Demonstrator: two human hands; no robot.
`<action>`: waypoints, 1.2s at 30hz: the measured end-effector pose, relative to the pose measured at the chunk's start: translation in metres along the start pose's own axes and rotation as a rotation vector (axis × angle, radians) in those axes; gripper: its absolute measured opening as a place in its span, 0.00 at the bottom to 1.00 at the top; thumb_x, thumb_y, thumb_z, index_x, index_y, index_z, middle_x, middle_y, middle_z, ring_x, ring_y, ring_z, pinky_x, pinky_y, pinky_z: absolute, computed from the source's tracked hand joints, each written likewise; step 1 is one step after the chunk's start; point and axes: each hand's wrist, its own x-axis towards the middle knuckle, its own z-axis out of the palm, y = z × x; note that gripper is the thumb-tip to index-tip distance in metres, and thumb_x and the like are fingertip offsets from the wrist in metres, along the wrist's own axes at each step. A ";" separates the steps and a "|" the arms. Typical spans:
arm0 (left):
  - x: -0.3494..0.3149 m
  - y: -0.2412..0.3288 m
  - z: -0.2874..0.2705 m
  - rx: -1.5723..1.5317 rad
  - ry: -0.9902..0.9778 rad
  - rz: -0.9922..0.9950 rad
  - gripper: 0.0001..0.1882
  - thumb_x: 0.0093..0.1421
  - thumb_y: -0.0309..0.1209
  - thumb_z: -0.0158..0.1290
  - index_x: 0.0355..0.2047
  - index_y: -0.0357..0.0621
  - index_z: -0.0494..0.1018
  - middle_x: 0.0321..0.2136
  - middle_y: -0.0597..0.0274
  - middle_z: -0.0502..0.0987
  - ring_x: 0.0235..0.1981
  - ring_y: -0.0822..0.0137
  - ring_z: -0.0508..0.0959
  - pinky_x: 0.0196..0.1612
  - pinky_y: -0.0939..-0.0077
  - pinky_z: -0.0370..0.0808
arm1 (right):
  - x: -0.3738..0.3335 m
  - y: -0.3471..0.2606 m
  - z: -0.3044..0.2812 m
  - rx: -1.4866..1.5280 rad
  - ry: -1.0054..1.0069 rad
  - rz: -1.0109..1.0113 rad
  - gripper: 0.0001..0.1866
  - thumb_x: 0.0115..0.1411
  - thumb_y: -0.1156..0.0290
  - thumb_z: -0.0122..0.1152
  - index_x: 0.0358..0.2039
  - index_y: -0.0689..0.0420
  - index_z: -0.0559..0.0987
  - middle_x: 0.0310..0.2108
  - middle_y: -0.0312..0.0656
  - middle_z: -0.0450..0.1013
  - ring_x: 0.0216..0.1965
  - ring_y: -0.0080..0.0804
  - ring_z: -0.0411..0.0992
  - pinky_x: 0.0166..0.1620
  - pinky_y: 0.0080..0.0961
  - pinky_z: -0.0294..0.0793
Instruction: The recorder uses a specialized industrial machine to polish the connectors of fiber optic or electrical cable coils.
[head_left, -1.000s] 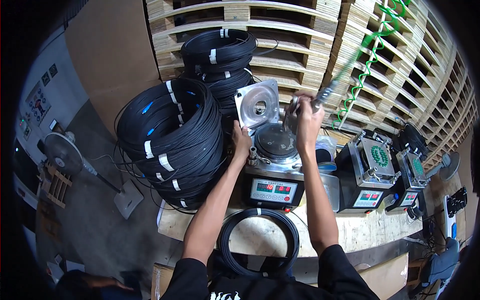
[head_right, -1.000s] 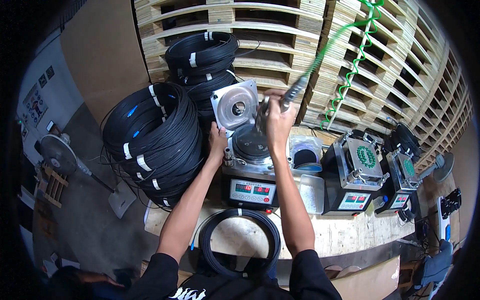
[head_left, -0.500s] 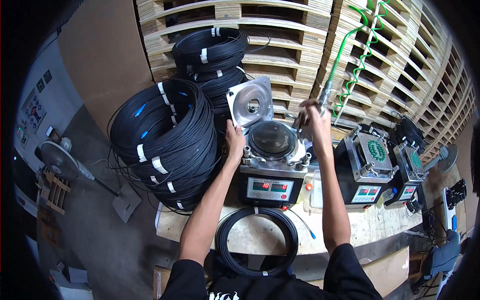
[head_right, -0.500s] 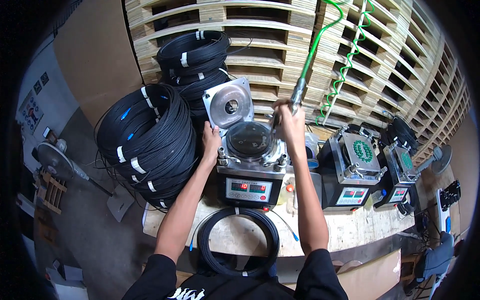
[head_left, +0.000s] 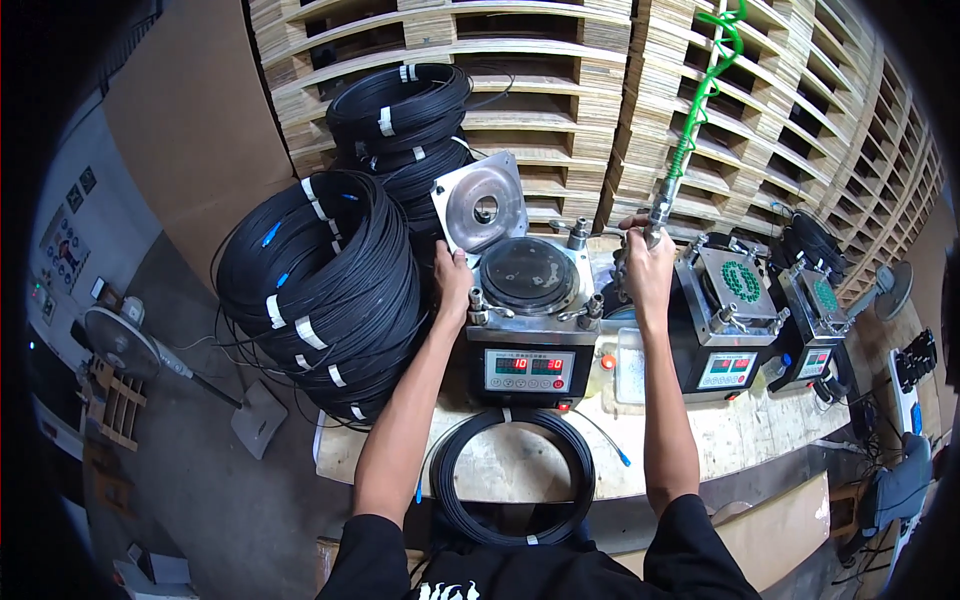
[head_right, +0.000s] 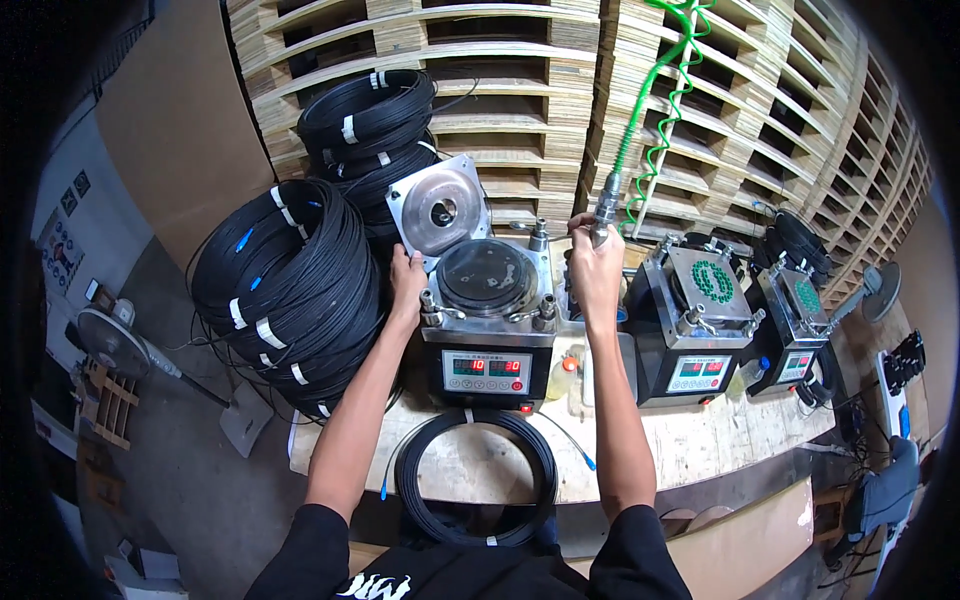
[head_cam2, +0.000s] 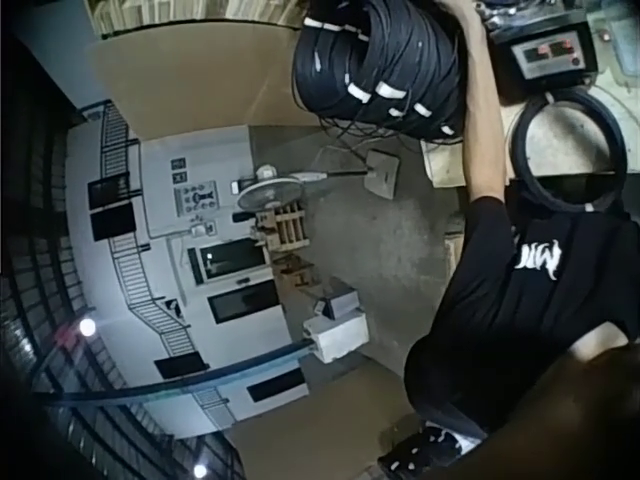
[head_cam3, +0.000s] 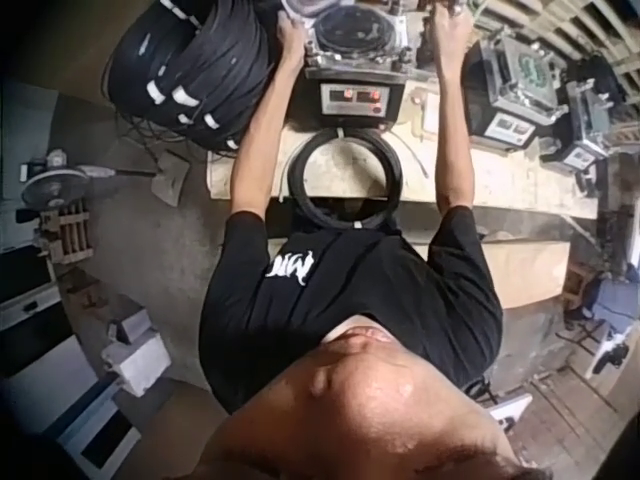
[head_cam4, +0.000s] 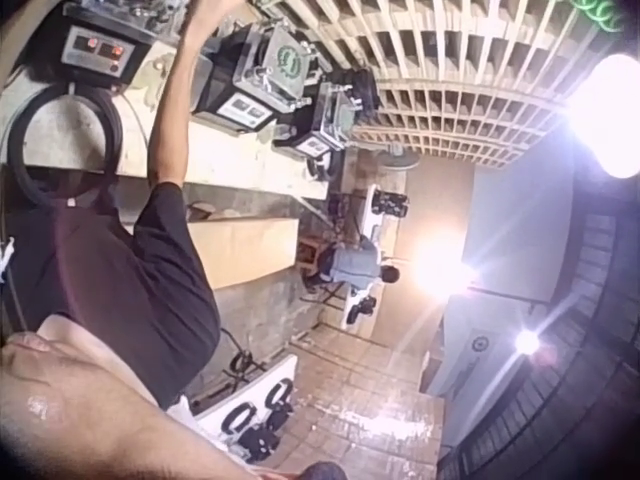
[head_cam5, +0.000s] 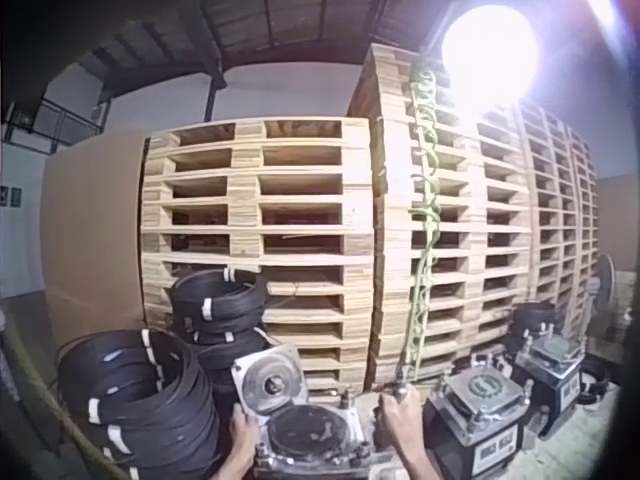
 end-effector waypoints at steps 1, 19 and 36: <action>0.001 0.003 -0.002 -0.010 -0.078 -0.031 0.12 0.70 0.30 0.44 0.49 0.34 0.67 0.48 0.42 0.75 0.50 0.45 0.75 0.51 0.59 0.69 | 0.001 0.006 -0.002 0.024 0.017 -0.007 0.10 0.64 0.71 0.49 0.34 0.60 0.79 0.20 0.28 0.64 0.20 0.16 0.60 0.24 0.19 0.60; -0.059 0.113 -0.071 0.043 -0.316 0.593 0.29 0.62 0.30 0.58 0.62 0.41 0.64 0.62 0.40 0.63 0.64 0.44 0.65 0.66 0.58 0.63 | -0.034 -0.039 -0.031 0.498 -0.166 0.326 0.12 0.66 0.68 0.50 0.44 0.62 0.73 0.31 0.42 0.74 0.28 0.28 0.77 0.34 0.25 0.79; -0.022 0.112 -0.033 0.770 -0.939 1.501 0.16 0.62 0.33 0.50 0.51 0.50 0.68 0.54 0.45 0.68 0.42 0.43 0.79 0.37 0.53 0.82 | -0.066 -0.014 -0.034 0.509 -0.152 0.393 0.12 0.66 0.68 0.50 0.45 0.61 0.73 0.32 0.44 0.76 0.29 0.30 0.78 0.35 0.26 0.79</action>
